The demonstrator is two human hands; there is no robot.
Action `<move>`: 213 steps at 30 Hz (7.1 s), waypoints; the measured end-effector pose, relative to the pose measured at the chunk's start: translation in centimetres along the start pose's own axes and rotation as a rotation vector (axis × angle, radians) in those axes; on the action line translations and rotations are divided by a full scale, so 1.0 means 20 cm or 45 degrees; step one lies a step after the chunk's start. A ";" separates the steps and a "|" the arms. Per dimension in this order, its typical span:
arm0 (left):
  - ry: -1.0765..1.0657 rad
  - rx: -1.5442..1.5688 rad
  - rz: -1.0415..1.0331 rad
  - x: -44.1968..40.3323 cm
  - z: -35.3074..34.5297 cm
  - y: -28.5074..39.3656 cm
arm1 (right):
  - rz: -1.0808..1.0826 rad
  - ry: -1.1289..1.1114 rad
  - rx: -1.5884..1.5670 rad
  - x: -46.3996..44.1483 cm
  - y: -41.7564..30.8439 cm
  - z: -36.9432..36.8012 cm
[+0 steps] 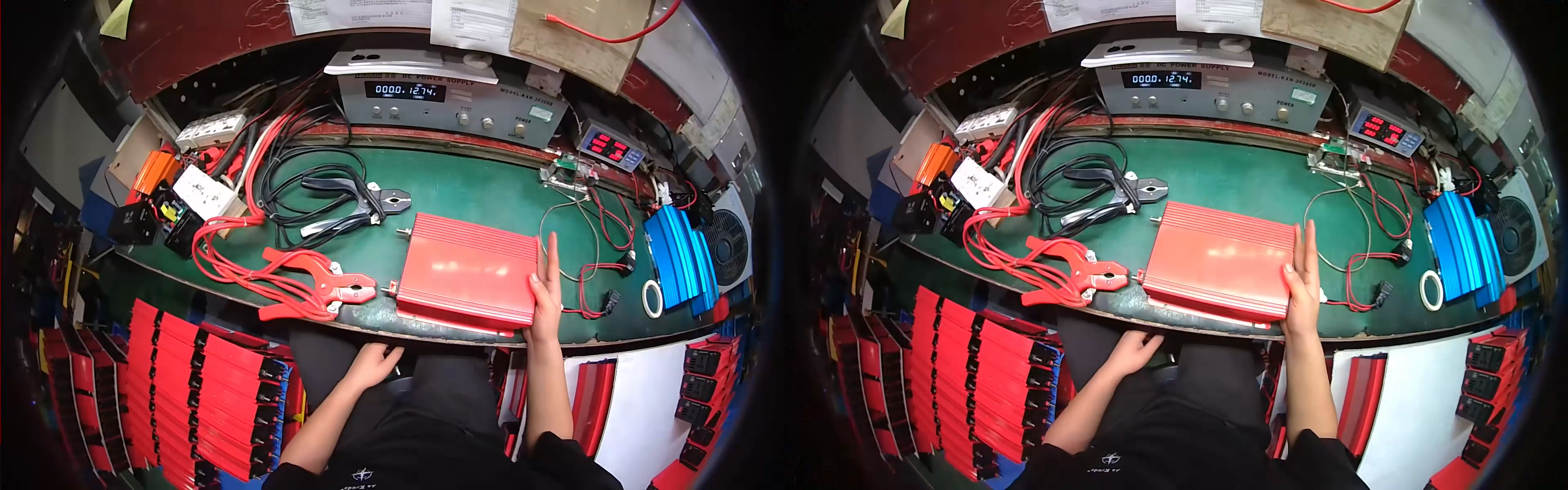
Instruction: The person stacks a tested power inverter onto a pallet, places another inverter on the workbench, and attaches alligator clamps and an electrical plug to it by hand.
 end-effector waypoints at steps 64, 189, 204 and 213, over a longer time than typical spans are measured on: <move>0.302 -1.235 -0.756 -0.48 1.36 0.67 | 0.084 0.012 0.310 0.01 0.06 0.11; 0.509 -1.569 -0.696 -0.32 1.28 0.86 | 0.386 -1.120 1.741 -0.36 -0.13 -0.45; 0.465 -1.506 -0.696 -0.32 1.27 0.85 | 0.477 -1.085 1.763 -0.35 -0.14 -0.46; 0.463 -1.526 -0.669 -0.31 1.26 0.86 | 0.505 -1.068 1.765 -0.35 -0.12 -0.46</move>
Point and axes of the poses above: each hand's wrist, its own x-axis away from the middle knuckle, its own z-axis out of the back of the hand, y = z × x, the point moved 5 cm from there along -x, towards the middle knuckle, and after that the axes turned 7 degrees about -y, right-handed, at the moved point
